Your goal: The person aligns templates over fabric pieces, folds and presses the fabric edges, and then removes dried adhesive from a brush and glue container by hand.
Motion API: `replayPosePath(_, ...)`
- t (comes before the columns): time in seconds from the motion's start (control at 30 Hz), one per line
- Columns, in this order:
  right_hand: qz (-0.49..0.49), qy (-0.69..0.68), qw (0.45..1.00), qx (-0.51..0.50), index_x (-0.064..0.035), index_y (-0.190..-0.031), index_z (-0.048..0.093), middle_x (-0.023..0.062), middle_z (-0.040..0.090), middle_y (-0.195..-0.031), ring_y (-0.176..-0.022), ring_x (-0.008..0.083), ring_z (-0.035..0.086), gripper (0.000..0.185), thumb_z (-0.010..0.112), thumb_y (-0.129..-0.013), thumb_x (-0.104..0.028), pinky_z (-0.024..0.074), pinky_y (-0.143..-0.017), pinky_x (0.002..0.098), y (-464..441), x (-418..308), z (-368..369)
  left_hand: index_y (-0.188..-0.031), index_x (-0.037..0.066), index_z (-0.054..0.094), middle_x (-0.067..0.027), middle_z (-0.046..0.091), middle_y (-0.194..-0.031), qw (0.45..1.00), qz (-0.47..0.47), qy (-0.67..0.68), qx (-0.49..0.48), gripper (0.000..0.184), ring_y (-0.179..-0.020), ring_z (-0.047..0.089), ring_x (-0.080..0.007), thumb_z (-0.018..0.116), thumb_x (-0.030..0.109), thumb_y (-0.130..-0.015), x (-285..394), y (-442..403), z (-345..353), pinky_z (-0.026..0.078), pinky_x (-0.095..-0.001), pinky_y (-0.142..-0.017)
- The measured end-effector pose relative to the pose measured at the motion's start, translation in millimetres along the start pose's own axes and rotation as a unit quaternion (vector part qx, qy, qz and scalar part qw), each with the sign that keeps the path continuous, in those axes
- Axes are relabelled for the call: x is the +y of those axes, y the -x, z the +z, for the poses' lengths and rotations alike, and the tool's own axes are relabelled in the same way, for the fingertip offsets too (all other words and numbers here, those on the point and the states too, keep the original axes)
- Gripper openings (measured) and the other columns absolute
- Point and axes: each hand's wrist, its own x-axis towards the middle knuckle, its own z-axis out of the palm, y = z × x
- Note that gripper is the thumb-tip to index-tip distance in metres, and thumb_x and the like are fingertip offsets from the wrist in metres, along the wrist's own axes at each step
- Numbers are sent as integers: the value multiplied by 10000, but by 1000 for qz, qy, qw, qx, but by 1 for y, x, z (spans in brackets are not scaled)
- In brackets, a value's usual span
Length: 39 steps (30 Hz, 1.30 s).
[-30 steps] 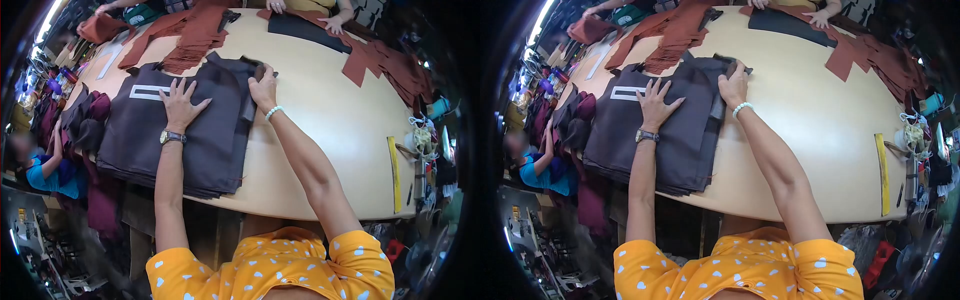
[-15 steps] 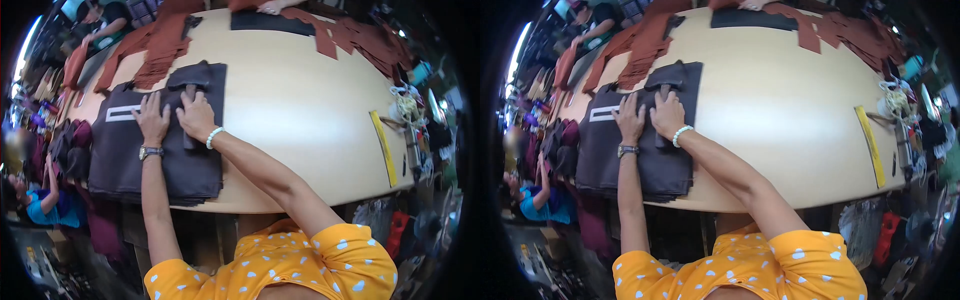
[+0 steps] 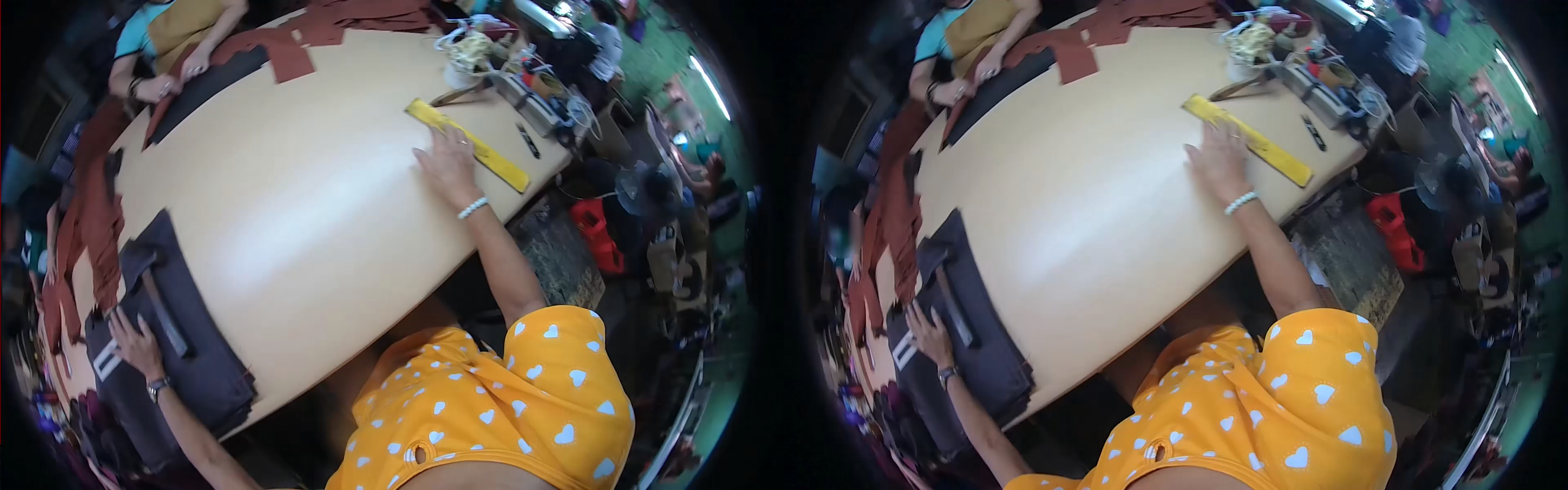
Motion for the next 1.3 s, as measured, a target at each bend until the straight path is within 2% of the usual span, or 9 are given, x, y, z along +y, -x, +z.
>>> replayPosePath(0.17, 20, -30, 999, 15, 24, -1218, 488, 184, 534, -1140, -1112, 340, 469, 560, 620, -799, -323, 352, -949, 440, 38, 86, -13, -1450, 213, 213, -17, 267, -1481, 991, -71, -113, -22, 607, -1331, 303, -248, 470, 290, -905, 10, -7, -16, 259, -682, -969)
replayPosePath(0.3, 82, -149, 985, -22, 36, -1215, 484, 186, 560, -1092, -1038, 334, 528, 576, 692, -738, -210, 416, -900, 393, 42, 88, -29, -1449, 216, 216, -30, 281, -1473, 990, -117, 45, 70, 620, -1322, 311, -292, 485, 304, -897, 74, -8, -56, 267, -697, -948)
replayPosePath(0.43, 127, -173, 973, -80, 10, -1216, 488, 185, 549, -1062, -1003, 341, 537, 608, 728, -682, -153, 441, -880, 393, 34, 78, -43, -1423, 144, 273, -97, 338, -1440, 983, -45, 180, -6, 630, -1327, 304, -297, 537, 332, -882, 190, 3, -104, 252, -650, -979)
replayPosePath(0.6, 121, -242, 961, -66, -19, -1233, 464, 184, 510, -1090, -982, 364, 546, 640, 734, -669, -156, 450, -872, 407, 46, 56, -54, -1425, 99, 265, -134, 281, -1465, 866, 119, 470, -124, 694, -1355, 250, -306, 598, 246, -834, 331, 16, -218, 117, -559, -1078)
replayPosePath(0.77, 80, -272, 956, -81, -16, -1231, 460, 179, 517, -1101, -1001, 357, 549, 626, 734, -684, -146, 458, -854, 409, 58, 61, -58, -1425, 81, 253, -178, 247, -1462, 753, 252, 571, -208, 795, -1354, 235, -333, 659, 316, -782, 395, 19, -278, 155, -576, -1061)
replayPosePath(0.87, 30, -305, 949, -74, -10, -1239, 458, 182, 542, -1107, -1018, 347, 555, 597, 716, -715, -131, 454, -867, 386, 60, 70, -54, -1424, 73, 243, -197, 245, -1455, 739, 315, 563, -195, 860, -1346, 236, -355, 688, 374, -753, 422, 22, -290, 182, -580, -1048)
replayPosePath(1.17, 64, -423, 900, -83, 2, -1307, 392, 193, 609, -1009, -876, 288, 627, 509, 576, -836, -54, 474, -824, 334, 72, 84, -57, -1432, 44, 196, -207, 303, -1424, 713, 320, 593, -194, 920, -1325, 268, -374, 683, 427, -751, 458, 40, -270, 171, -577, -1050)
replayPosePath(1.27, 128, -515, 843, -82, 3, -1325, 357, 213, 603, -1017, -886, 325, 612, 500, 533, -862, -63, 465, -802, 355, 85, 77, -58, -1441, 57, 180, -194, 432, -1328, 655, 304, 652, -230, 808, -1244, 414, -331, 648, 289, -826, 453, 34, -290, 289, -535, -1017)
replayPosePath(1.3, 147, -541, 826, -63, 11, -1324, 358, 208, 606, -998, -877, 314, 613, 488, 523, -871, -67, 464, -793, 347, 88, 68, -56, -1443, 61, 179, -175, 465, -1276, 562, 245, 729, -304, 763, -1187, 460, -295, 623, 227, -845, 455, 33, -297, 336, -490, -987)
